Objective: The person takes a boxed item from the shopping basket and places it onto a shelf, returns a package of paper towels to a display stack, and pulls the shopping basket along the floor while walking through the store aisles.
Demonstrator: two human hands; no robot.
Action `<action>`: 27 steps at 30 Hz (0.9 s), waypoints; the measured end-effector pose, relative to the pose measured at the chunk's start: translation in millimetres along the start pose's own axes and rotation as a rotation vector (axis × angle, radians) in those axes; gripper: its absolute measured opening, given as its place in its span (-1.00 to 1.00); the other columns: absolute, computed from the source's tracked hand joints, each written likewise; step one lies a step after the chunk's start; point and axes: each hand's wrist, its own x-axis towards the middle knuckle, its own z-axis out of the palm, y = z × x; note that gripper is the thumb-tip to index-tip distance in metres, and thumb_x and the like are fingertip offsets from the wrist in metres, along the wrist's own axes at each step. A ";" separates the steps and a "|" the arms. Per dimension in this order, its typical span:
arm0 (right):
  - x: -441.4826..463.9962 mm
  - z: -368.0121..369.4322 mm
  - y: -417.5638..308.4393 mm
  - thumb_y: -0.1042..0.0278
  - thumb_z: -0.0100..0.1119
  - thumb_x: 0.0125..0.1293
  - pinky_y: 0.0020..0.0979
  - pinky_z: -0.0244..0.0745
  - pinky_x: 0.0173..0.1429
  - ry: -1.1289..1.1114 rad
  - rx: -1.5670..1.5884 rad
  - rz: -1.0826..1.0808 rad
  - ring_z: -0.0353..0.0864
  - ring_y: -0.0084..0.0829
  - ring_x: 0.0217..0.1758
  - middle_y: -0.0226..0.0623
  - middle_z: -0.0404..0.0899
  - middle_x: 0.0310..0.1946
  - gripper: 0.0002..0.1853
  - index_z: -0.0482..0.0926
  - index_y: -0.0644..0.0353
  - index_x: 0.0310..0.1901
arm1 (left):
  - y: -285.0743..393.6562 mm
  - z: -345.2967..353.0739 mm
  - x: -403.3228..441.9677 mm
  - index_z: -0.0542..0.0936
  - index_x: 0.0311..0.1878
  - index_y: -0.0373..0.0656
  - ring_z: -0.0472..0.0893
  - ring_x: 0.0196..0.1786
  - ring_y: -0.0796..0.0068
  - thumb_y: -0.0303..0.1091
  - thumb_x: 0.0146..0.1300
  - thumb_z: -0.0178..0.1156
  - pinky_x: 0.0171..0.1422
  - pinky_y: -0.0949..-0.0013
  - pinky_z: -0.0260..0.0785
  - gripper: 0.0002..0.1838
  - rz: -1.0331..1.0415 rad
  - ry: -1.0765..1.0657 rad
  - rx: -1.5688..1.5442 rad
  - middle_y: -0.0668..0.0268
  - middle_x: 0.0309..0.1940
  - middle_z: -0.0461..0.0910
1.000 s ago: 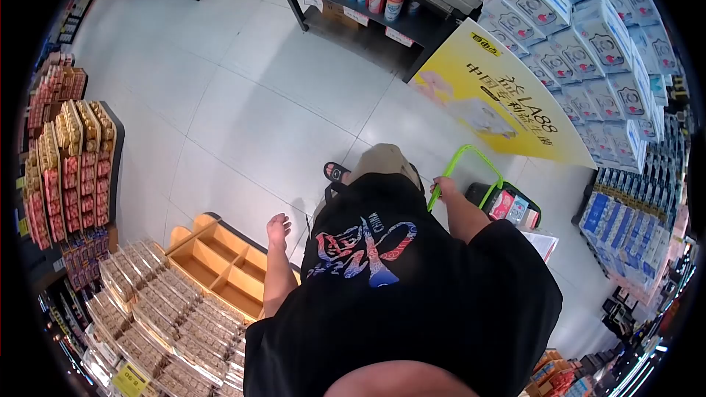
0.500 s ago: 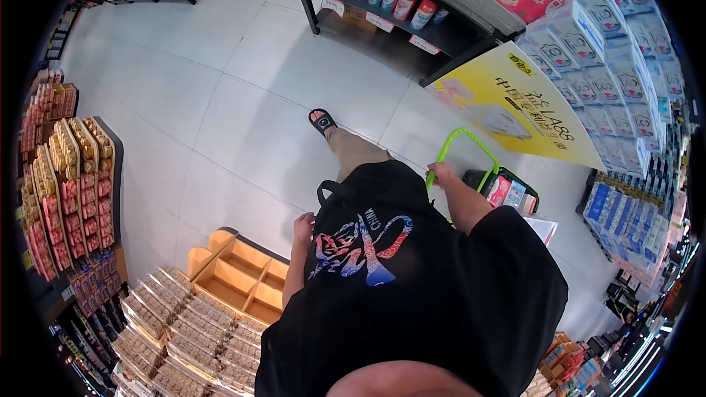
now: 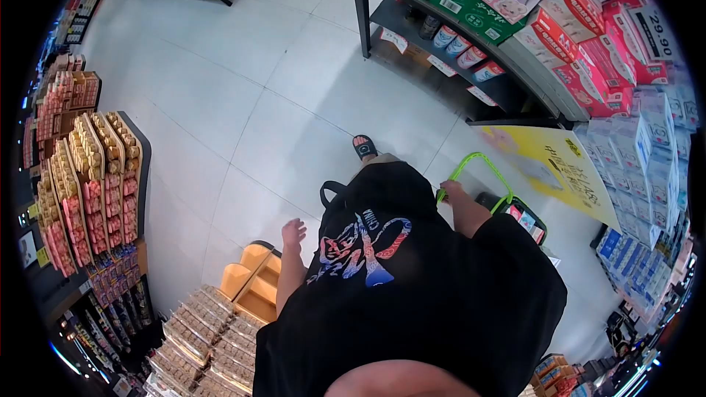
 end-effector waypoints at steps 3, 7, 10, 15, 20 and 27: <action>-13.4 31.8 -25.5 0.38 0.16 0.11 -0.15 0.52 -0.24 -0.014 0.025 0.011 0.59 -0.25 -0.35 -0.18 0.55 -0.35 -0.76 0.44 0.17 -0.17 | 77.3 2.1 9.5 0.44 0.08 -0.21 0.55 -0.09 0.32 -0.18 0.24 0.02 -0.03 0.28 0.36 -0.59 0.121 0.036 -0.067 0.17 -0.01 0.51; -8.5 68.9 -53.4 0.32 0.14 0.12 -0.16 0.50 -0.18 -0.101 -0.008 -0.084 0.60 -0.25 -0.30 -0.20 0.57 -0.33 -0.76 0.45 0.15 -0.17 | 157.7 35.4 14.4 0.42 0.11 -0.26 0.56 -0.10 0.37 -0.18 0.24 0.04 -0.03 0.34 0.37 -0.56 0.233 -0.046 0.006 0.16 -0.04 0.53; -12.6 100.0 -73.7 0.30 0.14 0.12 -0.17 0.48 -0.17 -0.137 -0.015 -0.089 0.60 -0.28 -0.29 -0.23 0.59 -0.34 -0.75 0.46 0.16 -0.16 | 182.3 51.8 30.7 0.47 0.04 -0.28 0.54 -0.20 0.48 -0.24 0.20 0.10 -0.14 0.44 0.36 -0.60 0.252 -0.174 0.100 0.25 -0.18 0.56; -34.6 157.7 -106.1 0.29 0.15 0.11 -0.19 0.49 -0.17 -0.121 0.042 -0.118 0.60 -0.31 -0.30 -0.24 0.61 -0.34 -0.74 0.48 0.19 -0.17 | 209.6 37.7 80.9 0.48 0.02 -0.30 0.51 -0.26 0.52 -0.27 0.20 0.10 -0.25 0.51 0.33 -0.62 0.238 -0.268 0.289 0.28 -0.26 0.56; -48.1 206.3 -126.8 0.32 0.15 0.11 -0.19 0.53 -0.23 -0.137 0.032 -0.248 0.61 -0.28 -0.35 -0.20 0.60 -0.35 -0.69 0.46 0.23 -0.12 | 268.8 -13.2 129.3 0.47 0.04 -0.25 0.54 -0.23 0.46 -0.20 0.23 0.08 -0.23 0.46 0.35 -0.61 0.103 -0.212 0.255 0.23 -0.15 0.56; -92.9 293.1 -163.4 0.38 0.14 0.11 -0.19 0.53 -0.30 0.106 0.225 -0.178 0.60 -0.23 -0.39 -0.13 0.57 -0.40 -0.71 0.43 0.29 -0.15 | 367.8 -88.2 200.4 0.44 0.06 -0.21 0.55 -0.14 0.36 -0.17 0.21 0.06 -0.08 0.31 0.39 -0.58 0.132 -0.211 0.274 0.21 -0.09 0.54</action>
